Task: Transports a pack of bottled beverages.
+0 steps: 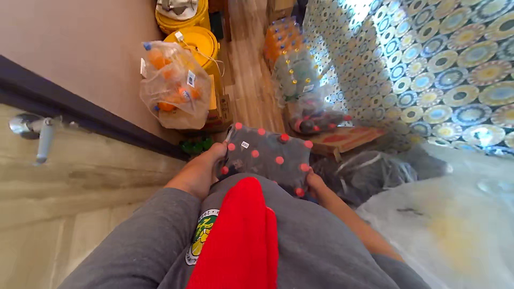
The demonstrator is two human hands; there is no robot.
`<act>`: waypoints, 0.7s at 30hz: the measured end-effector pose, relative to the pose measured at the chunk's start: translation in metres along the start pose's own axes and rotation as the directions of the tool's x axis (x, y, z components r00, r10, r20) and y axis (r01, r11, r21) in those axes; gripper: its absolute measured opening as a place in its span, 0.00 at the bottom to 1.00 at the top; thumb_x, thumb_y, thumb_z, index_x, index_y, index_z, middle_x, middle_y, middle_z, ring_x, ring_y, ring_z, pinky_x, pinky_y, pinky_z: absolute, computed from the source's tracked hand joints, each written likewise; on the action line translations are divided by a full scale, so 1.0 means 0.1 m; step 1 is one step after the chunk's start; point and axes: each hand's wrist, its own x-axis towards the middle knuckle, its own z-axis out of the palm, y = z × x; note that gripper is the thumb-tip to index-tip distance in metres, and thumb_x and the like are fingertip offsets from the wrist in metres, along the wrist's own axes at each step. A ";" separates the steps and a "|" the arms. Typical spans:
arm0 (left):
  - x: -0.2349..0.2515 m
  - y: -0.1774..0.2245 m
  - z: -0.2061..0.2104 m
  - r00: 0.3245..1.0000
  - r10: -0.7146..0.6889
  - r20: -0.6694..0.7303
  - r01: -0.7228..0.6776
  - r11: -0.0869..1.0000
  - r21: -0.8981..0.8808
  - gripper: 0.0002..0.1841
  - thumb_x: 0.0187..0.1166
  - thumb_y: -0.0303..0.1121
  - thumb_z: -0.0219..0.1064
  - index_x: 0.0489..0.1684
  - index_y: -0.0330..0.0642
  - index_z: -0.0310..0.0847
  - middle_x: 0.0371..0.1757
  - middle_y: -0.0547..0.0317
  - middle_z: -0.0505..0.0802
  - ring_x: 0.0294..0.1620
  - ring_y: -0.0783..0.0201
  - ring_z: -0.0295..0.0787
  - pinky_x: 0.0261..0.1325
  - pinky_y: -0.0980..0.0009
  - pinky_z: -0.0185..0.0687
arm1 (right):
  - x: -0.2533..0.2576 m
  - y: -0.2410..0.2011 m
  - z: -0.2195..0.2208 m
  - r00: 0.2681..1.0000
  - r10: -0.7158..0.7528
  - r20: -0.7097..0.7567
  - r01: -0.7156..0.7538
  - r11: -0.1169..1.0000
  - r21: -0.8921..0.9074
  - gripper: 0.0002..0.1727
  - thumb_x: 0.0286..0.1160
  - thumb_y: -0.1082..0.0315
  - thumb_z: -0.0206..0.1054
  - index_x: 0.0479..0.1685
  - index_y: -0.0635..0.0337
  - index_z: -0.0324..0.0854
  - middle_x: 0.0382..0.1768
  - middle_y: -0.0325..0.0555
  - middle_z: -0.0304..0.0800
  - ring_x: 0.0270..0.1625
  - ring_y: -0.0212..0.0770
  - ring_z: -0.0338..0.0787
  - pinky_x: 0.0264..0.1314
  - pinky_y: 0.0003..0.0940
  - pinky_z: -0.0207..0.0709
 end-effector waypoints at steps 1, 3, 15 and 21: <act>0.05 0.10 -0.05 1.000 0.010 0.022 -0.011 1.000 0.025 0.43 0.92 0.62 0.30 0.66 0.28 0.79 0.66 0.30 0.85 0.68 0.40 0.82 0.70 0.41 0.74 | 0.04 -0.05 -0.01 1.000 0.013 -0.008 -0.013 1.000 -0.006 0.43 0.96 0.42 0.27 0.76 0.74 0.72 0.75 0.71 0.76 0.77 0.62 0.78 0.78 0.59 0.69; 0.16 0.26 -0.13 0.997 0.033 0.066 -0.038 0.996 0.080 0.42 0.93 0.61 0.30 0.67 0.29 0.79 0.65 0.32 0.85 0.66 0.43 0.83 0.69 0.44 0.74 | 0.09 -0.11 -0.03 0.999 0.042 -0.027 -0.043 0.998 -0.037 0.44 0.96 0.42 0.27 0.75 0.74 0.73 0.75 0.71 0.76 0.78 0.62 0.78 0.79 0.59 0.69; 1.20 1.28 -0.74 0.944 0.155 0.292 -0.230 0.942 0.243 0.45 0.91 0.63 0.26 0.66 0.29 0.78 0.63 0.31 0.85 0.62 0.41 0.84 0.65 0.41 0.75 | -0.10 -0.84 0.25 0.951 0.230 -0.208 -0.191 0.962 0.194 0.41 0.97 0.44 0.29 0.74 0.74 0.73 0.74 0.71 0.76 0.75 0.61 0.79 0.76 0.59 0.69; 1.60 1.54 -1.04 0.931 0.153 0.331 -0.276 0.889 0.365 0.45 0.92 0.60 0.24 0.68 0.26 0.77 0.70 0.28 0.82 0.72 0.38 0.79 0.73 0.40 0.71 | -0.06 -1.27 0.43 0.945 0.252 -0.208 -0.188 0.940 0.285 0.41 0.97 0.45 0.28 0.76 0.74 0.71 0.75 0.70 0.75 0.76 0.59 0.78 0.77 0.57 0.70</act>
